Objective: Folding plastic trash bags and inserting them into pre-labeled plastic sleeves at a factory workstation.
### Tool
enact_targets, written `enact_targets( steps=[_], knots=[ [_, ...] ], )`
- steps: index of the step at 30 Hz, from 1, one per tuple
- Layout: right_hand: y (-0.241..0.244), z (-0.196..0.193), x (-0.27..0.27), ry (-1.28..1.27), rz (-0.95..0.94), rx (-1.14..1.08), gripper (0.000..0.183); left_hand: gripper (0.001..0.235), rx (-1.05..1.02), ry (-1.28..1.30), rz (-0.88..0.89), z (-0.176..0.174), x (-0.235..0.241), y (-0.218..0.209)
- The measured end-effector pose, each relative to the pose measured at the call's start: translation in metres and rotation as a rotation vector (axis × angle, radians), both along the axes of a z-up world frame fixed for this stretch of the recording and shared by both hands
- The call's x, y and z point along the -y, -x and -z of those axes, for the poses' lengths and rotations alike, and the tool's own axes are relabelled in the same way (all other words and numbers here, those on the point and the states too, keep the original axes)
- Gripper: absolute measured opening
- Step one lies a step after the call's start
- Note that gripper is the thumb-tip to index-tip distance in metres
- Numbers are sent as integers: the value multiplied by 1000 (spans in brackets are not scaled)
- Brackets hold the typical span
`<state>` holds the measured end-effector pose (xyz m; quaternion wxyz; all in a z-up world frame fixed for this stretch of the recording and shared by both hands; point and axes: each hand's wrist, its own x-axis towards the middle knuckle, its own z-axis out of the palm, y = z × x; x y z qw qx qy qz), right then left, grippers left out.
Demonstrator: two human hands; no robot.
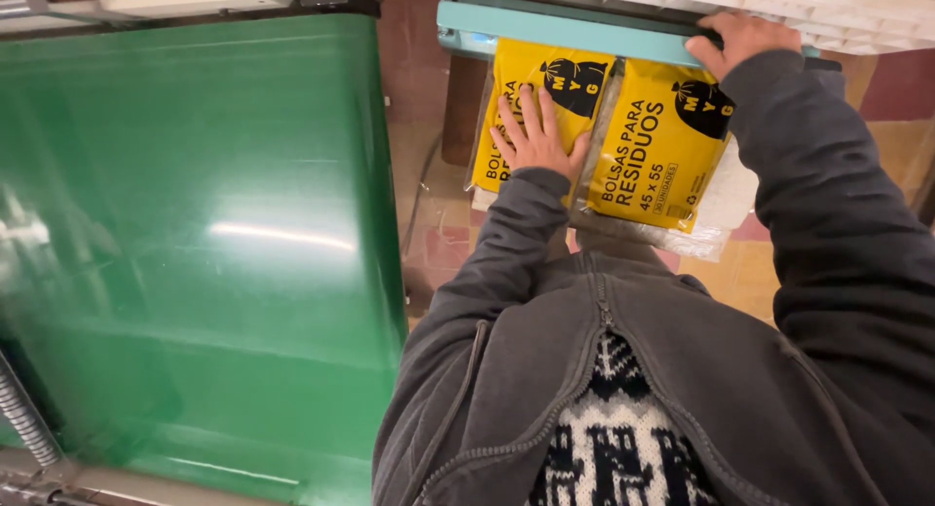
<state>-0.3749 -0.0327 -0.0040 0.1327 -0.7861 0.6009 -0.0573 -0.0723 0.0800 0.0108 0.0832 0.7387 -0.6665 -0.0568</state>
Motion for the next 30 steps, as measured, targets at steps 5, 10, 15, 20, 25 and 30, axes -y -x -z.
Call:
enact_targets(
  steps=[5,10,15,20,25,30],
  knots=[
    [-3,-1,2,-28,12,-33,42,97,-9,62,-8,5,-13,-9],
    [-7,-7,-4,109,11,-69,39,99,37,84,-18,1,-19,-19],
    [-6,-24,-10,86,-37,112,29,106,-23,108,-132,21,3,-37],
    [-18,-109,-54,349,-161,480,25,108,-166,15,-254,14,32,-51],
    [-28,-105,-136,329,-54,629,20,107,-252,-143,-318,4,41,-48],
    [1,44,-150,106,654,971,65,93,-330,-214,-314,-1,34,-47]
  ],
)
